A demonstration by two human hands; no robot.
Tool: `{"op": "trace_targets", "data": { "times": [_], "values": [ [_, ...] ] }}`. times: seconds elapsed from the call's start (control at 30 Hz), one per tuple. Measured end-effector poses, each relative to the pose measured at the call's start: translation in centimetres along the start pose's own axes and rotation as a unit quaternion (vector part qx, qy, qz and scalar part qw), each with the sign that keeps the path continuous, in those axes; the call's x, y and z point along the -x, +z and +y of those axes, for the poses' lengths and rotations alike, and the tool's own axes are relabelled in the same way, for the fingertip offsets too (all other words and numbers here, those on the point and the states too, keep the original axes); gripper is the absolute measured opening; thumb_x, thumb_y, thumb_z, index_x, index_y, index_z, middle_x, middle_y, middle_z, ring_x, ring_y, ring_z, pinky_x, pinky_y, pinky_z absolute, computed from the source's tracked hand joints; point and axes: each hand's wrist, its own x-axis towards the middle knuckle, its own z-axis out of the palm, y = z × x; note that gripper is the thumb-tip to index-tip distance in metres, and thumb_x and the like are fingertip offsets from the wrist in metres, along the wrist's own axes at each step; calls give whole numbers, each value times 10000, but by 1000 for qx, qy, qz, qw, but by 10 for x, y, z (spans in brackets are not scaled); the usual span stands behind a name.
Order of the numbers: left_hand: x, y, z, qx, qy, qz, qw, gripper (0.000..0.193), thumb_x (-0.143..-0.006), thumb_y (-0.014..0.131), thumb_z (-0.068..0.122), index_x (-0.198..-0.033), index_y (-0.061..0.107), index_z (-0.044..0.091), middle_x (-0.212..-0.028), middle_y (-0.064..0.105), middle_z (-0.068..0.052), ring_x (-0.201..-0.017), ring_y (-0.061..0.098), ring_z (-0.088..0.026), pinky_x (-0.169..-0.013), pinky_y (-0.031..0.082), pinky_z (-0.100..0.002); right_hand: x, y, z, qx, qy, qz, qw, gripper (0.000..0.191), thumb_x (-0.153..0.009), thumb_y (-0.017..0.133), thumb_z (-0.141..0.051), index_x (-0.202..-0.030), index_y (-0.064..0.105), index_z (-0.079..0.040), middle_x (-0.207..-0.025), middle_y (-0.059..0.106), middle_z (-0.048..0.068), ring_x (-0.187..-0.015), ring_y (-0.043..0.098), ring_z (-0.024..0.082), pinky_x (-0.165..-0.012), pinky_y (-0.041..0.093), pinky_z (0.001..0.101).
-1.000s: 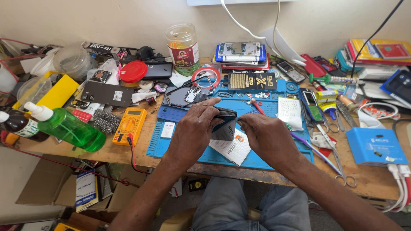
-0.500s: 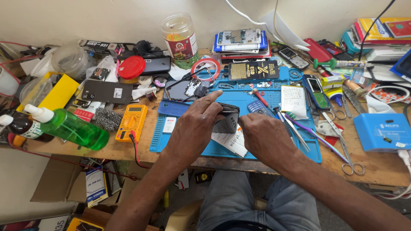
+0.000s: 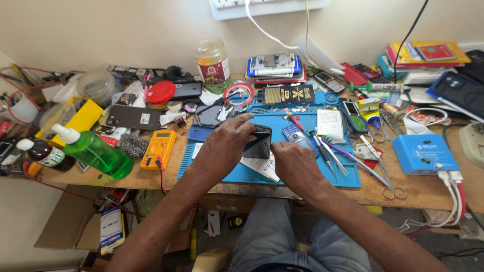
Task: The person works on a disassembled smartphone, repeatedly peeling and pressing a flexible ribbon cable along the device edge. They rotate the phone to access different sides and use a small tool to adjust the cable. The phone remains open with internal components visible throughout.
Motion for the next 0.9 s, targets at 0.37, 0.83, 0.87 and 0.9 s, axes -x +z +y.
{"op": "trace_targets", "data": {
  "times": [0.37,0.83,0.87,0.9],
  "values": [
    [3,-18,8,-29,31,-23,999,162,-825,756,125,-937,740,10,-1315,640,-148,-1217,600,-357,-1003,490,-451,28,31,1,-237,-7,203,950,117,-921,716,-39,-1030,697,-2,-928,748,157,-832,753,316,-678,587,391],
    [17,-29,28,-58,33,-64,996,127,-856,745,102,-922,688,10,-1294,651,-105,-1093,625,-318,-900,535,-438,43,-11,-12,-312,14,269,911,118,-956,730,-17,-1072,714,-30,-970,753,115,-851,758,215,-701,584,333],
    [18,-29,30,-60,36,-63,996,125,-858,745,106,-922,688,14,-1297,648,-100,-1101,625,-313,-917,534,-439,44,-15,-13,-296,16,266,917,120,-938,744,-17,-1054,719,-34,-950,749,112,-836,755,216,-687,580,332],
    [18,-30,31,-63,38,-61,995,123,-860,744,109,-923,689,18,-1301,646,-95,-1109,625,-307,-935,532,-440,44,-18,-14,-281,15,263,923,123,-919,759,-17,-1035,723,-37,-930,746,109,-821,752,217,-673,577,331]
  ]
}}
